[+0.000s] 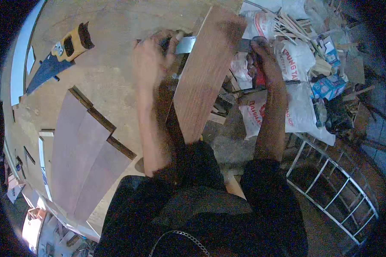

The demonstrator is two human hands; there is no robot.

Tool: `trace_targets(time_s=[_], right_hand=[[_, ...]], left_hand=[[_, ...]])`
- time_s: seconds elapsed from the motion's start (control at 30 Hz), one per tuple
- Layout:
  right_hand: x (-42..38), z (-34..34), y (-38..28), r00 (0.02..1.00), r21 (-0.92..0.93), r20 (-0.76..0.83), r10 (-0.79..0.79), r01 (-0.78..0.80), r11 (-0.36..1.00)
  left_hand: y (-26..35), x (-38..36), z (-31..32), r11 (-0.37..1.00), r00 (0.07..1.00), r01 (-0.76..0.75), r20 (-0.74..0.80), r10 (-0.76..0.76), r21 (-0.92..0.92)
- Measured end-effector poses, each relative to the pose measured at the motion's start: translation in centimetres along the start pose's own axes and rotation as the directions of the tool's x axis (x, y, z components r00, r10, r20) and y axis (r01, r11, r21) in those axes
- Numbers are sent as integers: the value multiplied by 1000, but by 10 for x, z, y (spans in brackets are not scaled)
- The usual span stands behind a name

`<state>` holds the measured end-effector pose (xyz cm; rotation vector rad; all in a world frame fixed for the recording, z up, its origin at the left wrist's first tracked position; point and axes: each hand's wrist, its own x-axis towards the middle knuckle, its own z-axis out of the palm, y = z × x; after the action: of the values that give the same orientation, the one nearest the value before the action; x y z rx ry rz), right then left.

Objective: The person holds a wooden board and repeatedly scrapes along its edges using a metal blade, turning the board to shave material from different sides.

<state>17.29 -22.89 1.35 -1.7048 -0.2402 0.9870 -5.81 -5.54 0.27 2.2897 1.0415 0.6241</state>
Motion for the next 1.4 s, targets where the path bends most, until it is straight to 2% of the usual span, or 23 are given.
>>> trace_targets(time_s=[0.07,0.13,0.23,0.27,0.4,0.5,0.57,0.6,0.63,0.7,0.77,0.8,0.83,0.87,0.9,0.97,1.03,1.13,1.23,1.27,1.3,1.33,1.4], right_hand=[[-5,0,1,999,-3,-9,46,-46,999],[-4,-3,8,996,69,-87,14,-8,998],[-9,-3,17,998,85,-24,-57,59,995],[-15,-2,18,990,92,-138,7,5,996],[-24,-5,17,996,79,-89,5,2,997],[-25,-11,19,989,85,-132,62,-51,995],[-32,-8,17,976,28,-219,-11,18,999],[-34,-8,13,972,75,-229,58,-41,996],[-28,-15,17,969,89,-243,46,-25,996],[-18,-28,36,945,-126,-312,-98,61,990],[-34,-12,6,946,-98,-323,12,-46,994],[-27,-14,10,972,-101,-221,-76,55,993],[-17,-13,10,979,-93,-114,-171,160,983],[-10,-9,12,963,-167,-110,-246,226,960],[-3,-5,12,942,-240,-106,-319,287,927],[-6,3,10,993,130,55,-104,96,987],[-21,13,13,993,107,-31,-112,115,988],[-34,13,15,999,328,51,-10,-7,945],[-45,22,21,998,342,-46,40,-21,939],[-52,27,22,987,310,-137,90,-43,950],[-57,26,38,985,308,-138,106,-59,950],[-57,30,53,965,163,-261,37,7,987],[-69,30,63,955,74,-296,-3,26,997]], left_hand=[[1,0,4,997,998,-45,-54,42,-60],[7,-1,5,998,999,-38,-27,36,-54],[11,0,5,996,996,-79,-43,77,-37],[11,2,4,990,988,-138,-78,135,-24],[15,3,5,996,997,-78,-25,77,-39],[13,1,12,996,996,-86,23,87,-38],[17,1,14,993,994,-110,13,110,-33],[19,6,15,990,991,-136,12,137,-38],[20,8,15,992,992,-122,25,123,-45],[23,4,13,992,991,-116,58,118,-45],[26,6,12,994,994,-104,32,106,-45],[27,6,10,991,991,-124,37,126,-40],[27,6,9,999,998,-51,31,50,10],[25,8,8,998,999,26,23,-27,61],[21,8,6,997,999,11,37,-14,76],[14,10,3,998,997,-66,-35,67,17],[18,16,5,994,994,-104,-33,106,38],[21,17,11,985,987,-158,-23,160,70],[8,26,15,985,984,-173,32,173,14],[5,25,19,975,975,-221,-2,221,22],[4,22,20,964,963,-264,-38,265,34],[8,25,20,965,964,-260,-40,261,35],[15,21,18,961,958,-274,-76,276,32]])
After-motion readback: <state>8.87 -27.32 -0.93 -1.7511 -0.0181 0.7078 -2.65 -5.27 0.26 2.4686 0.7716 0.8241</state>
